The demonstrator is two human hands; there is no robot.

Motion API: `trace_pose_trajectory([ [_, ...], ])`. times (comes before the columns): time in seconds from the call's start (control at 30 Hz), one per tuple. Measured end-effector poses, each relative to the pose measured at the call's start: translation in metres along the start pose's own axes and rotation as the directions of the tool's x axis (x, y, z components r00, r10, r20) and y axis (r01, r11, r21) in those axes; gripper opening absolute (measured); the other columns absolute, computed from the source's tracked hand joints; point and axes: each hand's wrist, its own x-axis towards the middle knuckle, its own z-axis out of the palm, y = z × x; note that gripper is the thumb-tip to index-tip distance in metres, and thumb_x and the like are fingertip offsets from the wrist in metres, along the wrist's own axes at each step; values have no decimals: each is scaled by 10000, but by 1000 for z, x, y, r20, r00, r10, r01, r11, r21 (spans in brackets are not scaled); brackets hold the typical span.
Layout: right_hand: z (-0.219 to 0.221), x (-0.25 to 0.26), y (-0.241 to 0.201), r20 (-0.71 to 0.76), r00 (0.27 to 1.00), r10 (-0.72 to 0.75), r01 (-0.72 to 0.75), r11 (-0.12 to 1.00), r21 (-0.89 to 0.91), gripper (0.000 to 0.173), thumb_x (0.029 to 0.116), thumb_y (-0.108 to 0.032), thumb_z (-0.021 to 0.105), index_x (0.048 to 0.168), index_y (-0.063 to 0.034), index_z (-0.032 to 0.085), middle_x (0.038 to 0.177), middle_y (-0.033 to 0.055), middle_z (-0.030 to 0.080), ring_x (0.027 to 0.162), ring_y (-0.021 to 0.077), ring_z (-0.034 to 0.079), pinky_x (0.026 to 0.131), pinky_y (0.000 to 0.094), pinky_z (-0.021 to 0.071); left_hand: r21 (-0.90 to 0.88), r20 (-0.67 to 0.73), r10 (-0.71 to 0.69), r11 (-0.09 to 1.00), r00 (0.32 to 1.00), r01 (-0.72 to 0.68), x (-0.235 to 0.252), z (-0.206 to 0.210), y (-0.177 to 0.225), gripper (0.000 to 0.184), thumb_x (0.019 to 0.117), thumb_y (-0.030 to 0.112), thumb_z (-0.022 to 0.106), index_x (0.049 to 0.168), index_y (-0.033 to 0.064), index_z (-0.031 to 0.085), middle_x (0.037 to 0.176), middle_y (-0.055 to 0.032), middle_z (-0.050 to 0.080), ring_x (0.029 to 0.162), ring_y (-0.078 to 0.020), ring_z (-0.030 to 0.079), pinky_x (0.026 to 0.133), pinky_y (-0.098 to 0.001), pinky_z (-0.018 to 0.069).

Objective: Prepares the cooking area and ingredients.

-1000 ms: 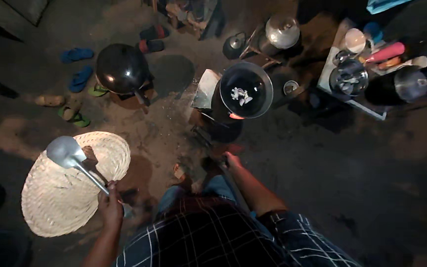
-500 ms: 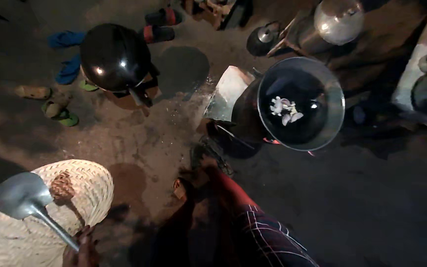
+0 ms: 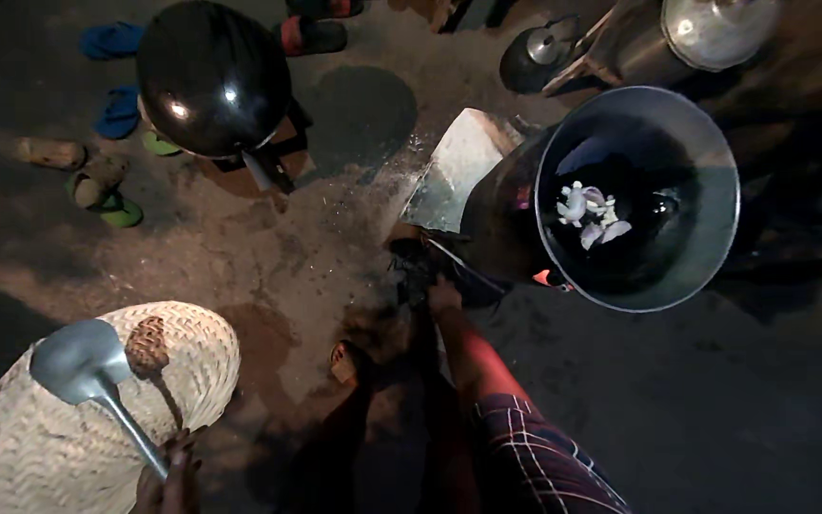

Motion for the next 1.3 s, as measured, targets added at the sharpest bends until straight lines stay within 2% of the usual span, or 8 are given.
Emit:
trace_pose_trajectory([
  [0.13,17,-54,4,-124,984,-127,143,982,122,487,1001,-82,596,1466,-230,595,1624,206,374,1454,450,411,1079,606,469,-18,5,-15,1000,1000,16,-12,5,19,383,1076,185,396,1340,-87,453,1247,-35,577,1017,0,595,859,-222,533],
  [0.23,23,-114,18,-206,972,-116,200,867,456,452,1045,-71,497,1481,-159,578,1529,202,516,1402,385,512,1151,555,432,-46,10,9,999,1000,-8,-26,1,40,377,1083,187,395,1340,-82,460,1180,-18,600,924,19,600,805,-202,536],
  [0.3,13,-170,26,-161,987,-13,135,617,775,414,1070,-61,455,1474,-23,539,1472,240,558,1367,352,547,1156,505,435,-55,21,30,998,999,-29,-37,-6,59,399,1090,206,383,1353,-84,457,1195,-35,607,907,17,607,793,-196,541],
  [0.43,-32,-294,15,118,950,287,-73,-162,984,349,1084,-172,478,1390,-5,492,1158,202,612,923,260,629,742,413,544,-111,30,113,988,993,-109,-56,-25,101,407,1087,197,346,1336,-105,459,1165,-44,600,870,35,584,763,-151,507],
  [0.53,-80,-347,4,215,925,313,-30,-505,863,416,1115,-263,407,1450,-19,438,1318,219,567,1089,309,624,853,441,559,-127,43,191,975,981,-184,-64,-42,129,401,1087,189,340,1313,-109,485,1135,-45,589,858,36,574,771,-151,502],
  [0.67,-140,-340,-10,77,914,398,171,-551,817,378,1106,-270,428,1364,-5,506,1190,204,593,1003,292,610,822,451,538,-156,17,231,962,973,-225,-65,-60,159,398,1092,186,351,1324,-117,462,1150,-57,571,876,23,581,769,-178,522],
  [0.87,-205,-291,-26,128,904,409,281,-791,543,498,1098,-278,444,1520,-29,358,1511,233,439,1341,382,502,1050,558,484,-90,26,235,968,972,-232,-44,-70,188,440,1109,210,312,1364,-127,435,1179,-93,534,944,-8,555,845,-216,504],
  [1.3,-219,-296,-24,188,877,443,271,-777,569,485,1118,-284,404,1531,-33,359,1492,257,466,1278,379,552,992,512,514,-66,149,295,955,944,-288,9,-13,310,403,1108,260,320,1314,-40,493,1071,5,571,849,-12,595,777,-246,547],
])
